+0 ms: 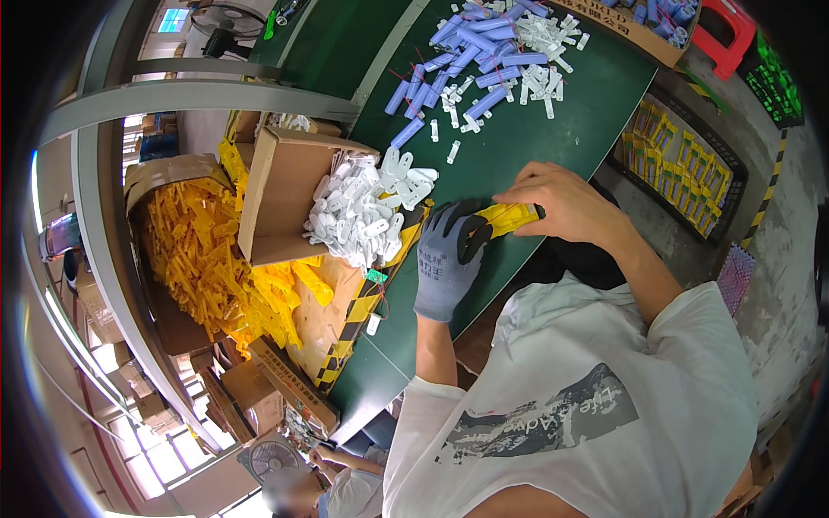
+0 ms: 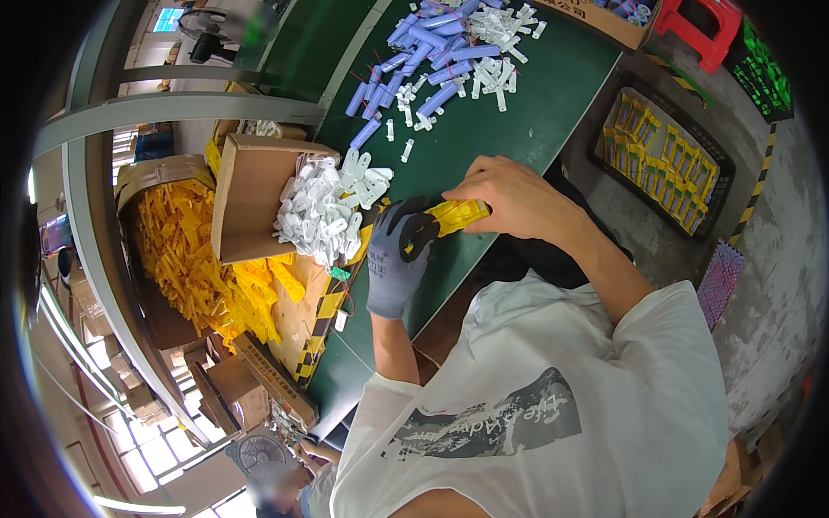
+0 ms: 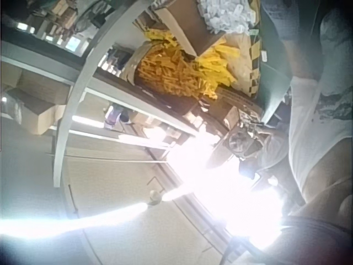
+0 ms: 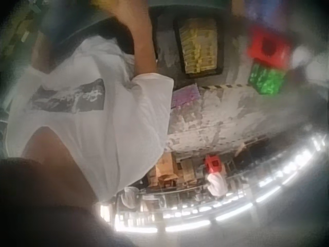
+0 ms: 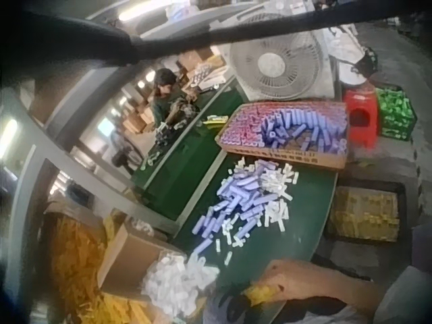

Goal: Assembling components of a handheld electronic device into plastic housings.

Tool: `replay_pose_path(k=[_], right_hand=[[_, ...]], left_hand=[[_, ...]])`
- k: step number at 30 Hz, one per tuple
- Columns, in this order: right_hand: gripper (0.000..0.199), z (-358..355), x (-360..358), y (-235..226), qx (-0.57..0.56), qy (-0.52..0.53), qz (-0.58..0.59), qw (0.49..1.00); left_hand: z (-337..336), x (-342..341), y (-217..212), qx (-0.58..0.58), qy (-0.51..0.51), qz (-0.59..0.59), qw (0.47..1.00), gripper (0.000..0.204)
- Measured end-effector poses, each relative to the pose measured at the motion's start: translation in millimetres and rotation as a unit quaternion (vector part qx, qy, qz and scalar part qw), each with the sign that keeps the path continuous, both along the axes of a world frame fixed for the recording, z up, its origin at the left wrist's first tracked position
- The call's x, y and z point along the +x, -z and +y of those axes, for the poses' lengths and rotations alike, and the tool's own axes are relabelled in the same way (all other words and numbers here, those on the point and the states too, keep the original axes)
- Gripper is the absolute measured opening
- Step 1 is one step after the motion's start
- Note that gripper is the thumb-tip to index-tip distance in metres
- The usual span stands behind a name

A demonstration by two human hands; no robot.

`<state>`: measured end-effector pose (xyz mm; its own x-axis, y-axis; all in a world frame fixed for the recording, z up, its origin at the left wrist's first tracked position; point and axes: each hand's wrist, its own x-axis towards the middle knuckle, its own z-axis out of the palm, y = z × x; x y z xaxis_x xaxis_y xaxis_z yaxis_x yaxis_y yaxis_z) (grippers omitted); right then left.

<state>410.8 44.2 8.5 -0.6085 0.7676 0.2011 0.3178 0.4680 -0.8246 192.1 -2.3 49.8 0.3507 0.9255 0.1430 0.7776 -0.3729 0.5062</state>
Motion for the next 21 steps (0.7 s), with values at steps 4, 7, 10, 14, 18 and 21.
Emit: replay_pose_path(k=[4,7,10,14,18,21], right_hand=[[0.045,2,4,-2,-0.001,0.005,-0.002,1.000],[0.045,1,2,0,0.042,0.006,0.000,0.999],[0.046,7,-2,5,0.044,0.006,-0.006,0.999],[0.043,21,3,-8,0.019,-0.021,-0.015,0.999],[0.036,47,0,-35,0.077,0.047,-0.021,0.996],[0.033,84,-5,-31,0.185,0.120,-0.105,0.970]], left_hand=[[-3,-3,13,0.056,-0.010,-0.021,0.998,0.023],[-4,-11,22,0.114,0.011,-0.025,0.993,0.026],[-6,-16,25,0.082,-0.028,-0.073,0.994,0.022],[-2,-22,26,0.039,-0.057,-0.100,0.993,0.021],[2,-24,24,0.048,-0.043,-0.094,0.993,0.022],[4,-21,33,0.075,-0.037,-0.096,0.992,0.027]])
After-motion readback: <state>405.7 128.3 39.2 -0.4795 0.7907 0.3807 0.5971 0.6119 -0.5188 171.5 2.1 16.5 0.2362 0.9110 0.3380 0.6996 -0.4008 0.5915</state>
